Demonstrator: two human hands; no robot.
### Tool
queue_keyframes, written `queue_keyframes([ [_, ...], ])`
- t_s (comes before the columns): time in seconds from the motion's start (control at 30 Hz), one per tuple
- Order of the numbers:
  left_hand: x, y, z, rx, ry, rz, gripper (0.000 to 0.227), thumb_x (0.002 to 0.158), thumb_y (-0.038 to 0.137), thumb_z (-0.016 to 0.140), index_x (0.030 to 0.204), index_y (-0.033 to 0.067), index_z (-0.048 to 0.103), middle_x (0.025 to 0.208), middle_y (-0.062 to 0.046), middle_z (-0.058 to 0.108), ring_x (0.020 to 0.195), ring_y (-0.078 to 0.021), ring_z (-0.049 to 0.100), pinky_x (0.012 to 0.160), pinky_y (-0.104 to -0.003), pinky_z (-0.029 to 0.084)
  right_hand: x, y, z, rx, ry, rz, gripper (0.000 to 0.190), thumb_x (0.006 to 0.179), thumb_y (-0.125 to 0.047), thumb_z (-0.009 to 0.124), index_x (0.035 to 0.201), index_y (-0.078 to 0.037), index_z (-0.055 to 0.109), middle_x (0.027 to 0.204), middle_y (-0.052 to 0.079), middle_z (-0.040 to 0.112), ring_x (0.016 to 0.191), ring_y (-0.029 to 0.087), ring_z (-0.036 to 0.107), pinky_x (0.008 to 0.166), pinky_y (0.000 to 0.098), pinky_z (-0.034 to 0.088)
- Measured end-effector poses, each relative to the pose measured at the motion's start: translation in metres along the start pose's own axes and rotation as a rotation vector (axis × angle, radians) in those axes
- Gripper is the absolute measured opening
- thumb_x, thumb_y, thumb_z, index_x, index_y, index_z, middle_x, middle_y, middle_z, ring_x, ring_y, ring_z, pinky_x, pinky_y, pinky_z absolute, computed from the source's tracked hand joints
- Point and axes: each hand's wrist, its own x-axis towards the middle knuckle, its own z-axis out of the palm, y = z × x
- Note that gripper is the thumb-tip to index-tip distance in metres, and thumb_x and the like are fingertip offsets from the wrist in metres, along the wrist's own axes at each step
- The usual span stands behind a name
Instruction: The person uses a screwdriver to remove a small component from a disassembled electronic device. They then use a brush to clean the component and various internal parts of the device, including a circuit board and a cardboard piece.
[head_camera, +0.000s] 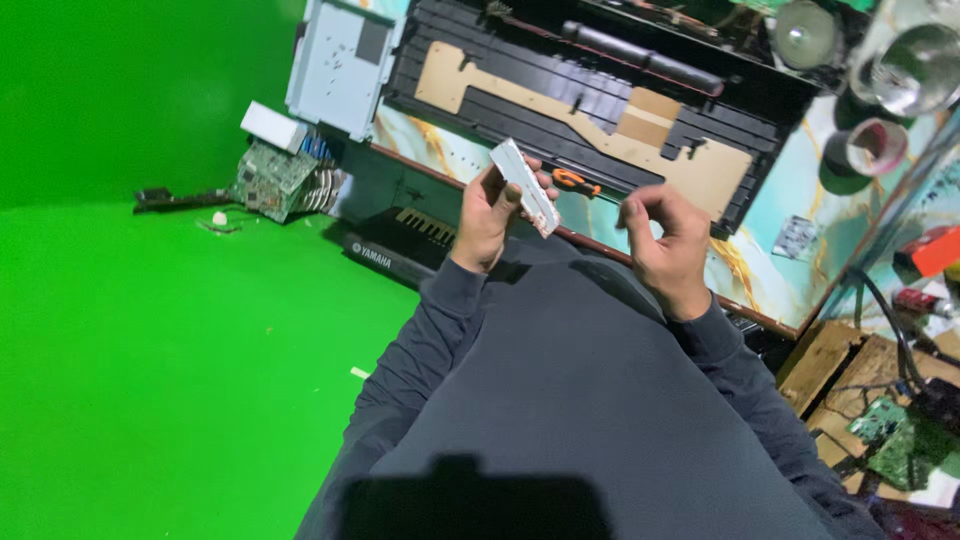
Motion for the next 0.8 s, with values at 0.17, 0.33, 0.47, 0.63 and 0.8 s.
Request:
queue_keyframes([
  [0.17,0.008,0.044,-0.043,-0.039,0.027,0.048,0.065,0.093,0.046,0.08,0.13,-0.0034,0.058,0.112,-0.014,0.07,0.106,-0.0262,0.073,0.089,-0.043,0.065,0.043,-0.01,0.045,0.062,-0.037,0.028,0.016,0.112,-0.007,0.059,0.101,0.004,0.063,0.089,0.006,0.067,0.078,0.011,0.064,0.073,0.0238,0.053],
  [0.33,0.039,0.102,-0.124,0.037,0.026,0.035,0.062,0.097,0.042,0.08,0.131,-0.004,0.057,0.111,-0.016,0.07,0.114,-0.0301,0.074,0.096,-0.04,0.062,0.094,-0.03,0.111,0.087,-0.031,0.105,0.013,0.114,-0.007,0.06,0.11,0.005,0.065,0.092,0.006,0.066,0.082,0.009,0.063,0.077,0.0231,0.053],
  [0.47,0.075,0.16,-0.188,0.055,0.019,-0.068,0.061,0.094,0.042,0.079,0.131,-0.0015,0.056,0.116,-0.015,0.069,0.105,-0.0278,0.074,0.083,-0.04,0.062,0.147,-0.047,0.176,0.048,-0.026,0.056,0.012,0.114,-0.005,0.059,0.111,0.005,0.066,0.094,0.007,0.07,0.082,0.009,0.065,0.078,0.0213,0.054],
  [0.63,0.126,0.198,-0.239,0.104,-0.043,-0.206,0.054,0.099,0.035,0.075,0.131,-0.003,0.056,0.123,-0.019,0.07,0.107,-0.0286,0.074,0.087,-0.039,0.062,0.193,-0.049,0.242,-0.14,0.062,0.032,0.01,0.11,-0.004,0.066,0.104,0.003,0.067,0.092,0.011,0.07,0.081,0.015,0.067,0.077,0.0271,0.052],
  [0.8,0.182,0.202,-0.268,0.088,-0.091,-0.25,0.052,0.102,0.032,0.071,0.136,-0.004,0.055,0.124,-0.02,0.07,0.107,-0.0271,0.074,0.086,-0.038,0.062,0.242,-0.045,0.284,-0.234,0.072,0.19,0.022,0.109,-0.011,0.067,0.09,0.0,0.066,0.079,0.01,0.07,0.066,0.016,0.065,0.064,0.0298,0.048],
])
